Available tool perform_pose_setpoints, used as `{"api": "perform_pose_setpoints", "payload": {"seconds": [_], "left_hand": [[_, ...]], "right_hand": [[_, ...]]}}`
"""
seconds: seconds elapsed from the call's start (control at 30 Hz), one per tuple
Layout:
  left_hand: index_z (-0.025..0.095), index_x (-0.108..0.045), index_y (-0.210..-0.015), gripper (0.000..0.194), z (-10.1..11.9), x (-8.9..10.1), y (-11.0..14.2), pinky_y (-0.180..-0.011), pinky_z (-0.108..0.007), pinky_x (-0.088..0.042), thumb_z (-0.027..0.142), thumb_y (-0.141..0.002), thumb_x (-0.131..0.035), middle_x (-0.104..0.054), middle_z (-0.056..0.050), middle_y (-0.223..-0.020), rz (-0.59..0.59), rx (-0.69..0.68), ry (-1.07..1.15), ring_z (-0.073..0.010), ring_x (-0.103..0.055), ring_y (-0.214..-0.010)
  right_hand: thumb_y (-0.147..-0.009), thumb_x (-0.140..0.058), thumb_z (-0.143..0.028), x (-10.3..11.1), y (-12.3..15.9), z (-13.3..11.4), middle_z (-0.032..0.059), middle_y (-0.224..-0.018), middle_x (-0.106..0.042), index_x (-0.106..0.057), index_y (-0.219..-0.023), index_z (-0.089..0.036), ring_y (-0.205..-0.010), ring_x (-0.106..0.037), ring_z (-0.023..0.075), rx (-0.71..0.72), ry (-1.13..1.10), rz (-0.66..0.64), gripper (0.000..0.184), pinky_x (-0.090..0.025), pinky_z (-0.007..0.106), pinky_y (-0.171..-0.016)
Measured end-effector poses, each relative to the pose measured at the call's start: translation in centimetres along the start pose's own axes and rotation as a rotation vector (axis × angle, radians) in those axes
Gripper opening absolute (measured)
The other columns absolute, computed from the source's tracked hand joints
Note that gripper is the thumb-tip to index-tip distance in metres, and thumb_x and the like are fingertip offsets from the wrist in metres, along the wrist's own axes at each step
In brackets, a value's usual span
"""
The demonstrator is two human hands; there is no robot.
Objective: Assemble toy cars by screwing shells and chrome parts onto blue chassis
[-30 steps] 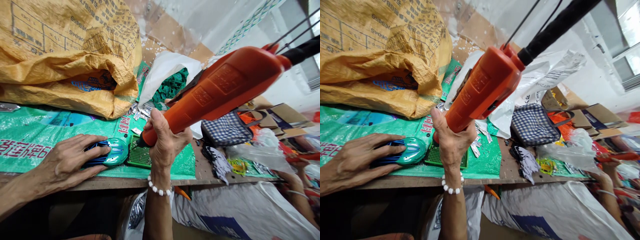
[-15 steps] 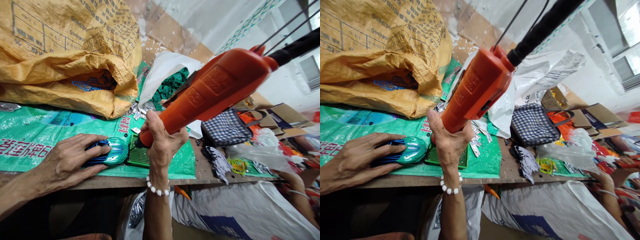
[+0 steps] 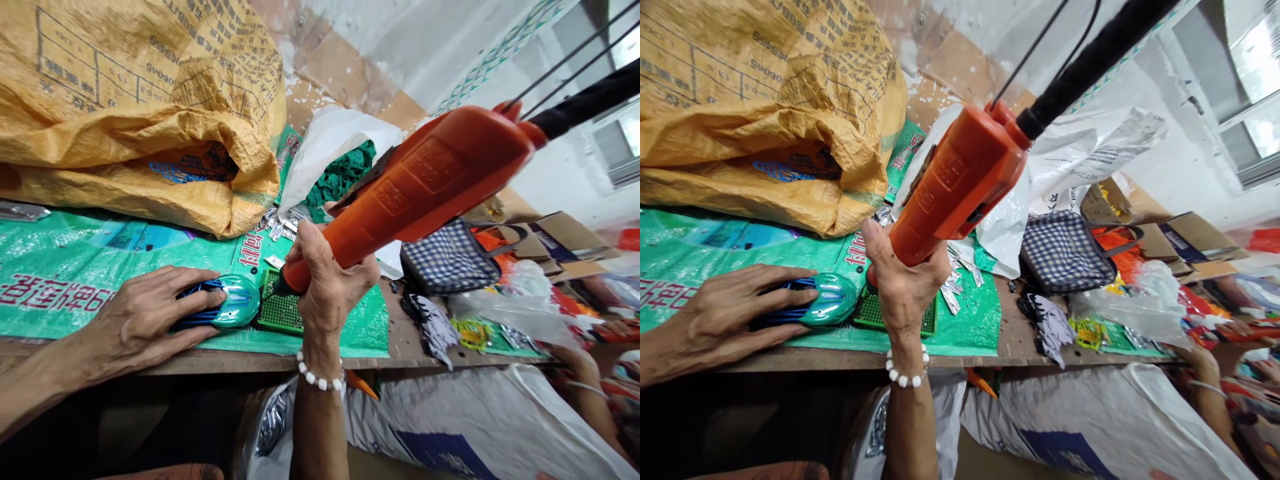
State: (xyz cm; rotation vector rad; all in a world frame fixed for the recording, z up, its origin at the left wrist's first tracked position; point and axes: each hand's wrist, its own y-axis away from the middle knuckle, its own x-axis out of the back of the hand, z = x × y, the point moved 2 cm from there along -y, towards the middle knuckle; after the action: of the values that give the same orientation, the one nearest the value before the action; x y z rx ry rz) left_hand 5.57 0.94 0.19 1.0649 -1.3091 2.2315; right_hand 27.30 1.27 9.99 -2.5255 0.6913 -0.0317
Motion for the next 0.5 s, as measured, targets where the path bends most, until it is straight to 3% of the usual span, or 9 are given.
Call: {"api": "perform_pose_setpoints", "payload": {"seconds": [0.2,0.3,0.37,0.5], "left_hand": [[0.025,-0.061,-0.127,0.029,0.2,0.4,-0.5,-0.092,-0.042,-0.057,0.036,-0.100,-0.059,-0.070,-0.009,-0.130,-0.006,-0.065,-0.023,-0.0264,-0.070,-0.112],[0.026,-0.062,-0.126,0.029,0.2,0.4,-0.5,-0.092,-0.042,-0.056,0.035,-0.099,-0.060,-0.069,-0.008,-0.132,-0.017,-0.044,-0.008,-0.0274,-0.070,-0.112],[0.024,-0.063,-0.125,0.029,0.3,0.3,-0.6,-0.091,-0.042,-0.056,0.035,-0.099,-0.060,-0.069,-0.009,-0.132,-0.017,-0.045,-0.004,-0.0281,-0.070,-0.112],[0.021,-0.062,-0.122,0.027,0.5,0.3,-0.9,-0.090,-0.042,-0.056,0.035,-0.099,-0.058,-0.069,-0.012,-0.129,-0.016,-0.068,-0.010,-0.0286,-0.069,-0.110]], "right_hand": [[-0.079,-0.082,-0.030,-0.2,-1.1,-2.6,-0.0061,-0.061,-0.061,-0.066,-0.074,-0.021,-0.047,-0.056,0.0107,0.037,-0.092,0.002,0.019,-0.047,0.026,-0.046],[-0.080,-0.079,-0.023,-0.7,-1.2,-4.2,-0.0071,-0.062,-0.061,-0.070,-0.085,-0.023,-0.047,-0.054,0.0102,0.050,-0.171,0.011,0.009,-0.046,0.025,-0.045],[-0.080,-0.079,-0.023,-1.3,-1.0,-5.0,-0.0081,-0.061,-0.059,-0.071,-0.093,-0.025,-0.046,-0.054,0.0108,0.033,-0.213,0.009,0.015,-0.045,0.025,-0.045],[-0.079,-0.077,-0.023,-2.6,-0.2,-5.7,-0.0075,-0.058,-0.058,-0.065,-0.078,-0.023,-0.045,-0.053,0.0118,0.004,-0.229,-0.056,0.012,-0.045,0.027,-0.045]]}}
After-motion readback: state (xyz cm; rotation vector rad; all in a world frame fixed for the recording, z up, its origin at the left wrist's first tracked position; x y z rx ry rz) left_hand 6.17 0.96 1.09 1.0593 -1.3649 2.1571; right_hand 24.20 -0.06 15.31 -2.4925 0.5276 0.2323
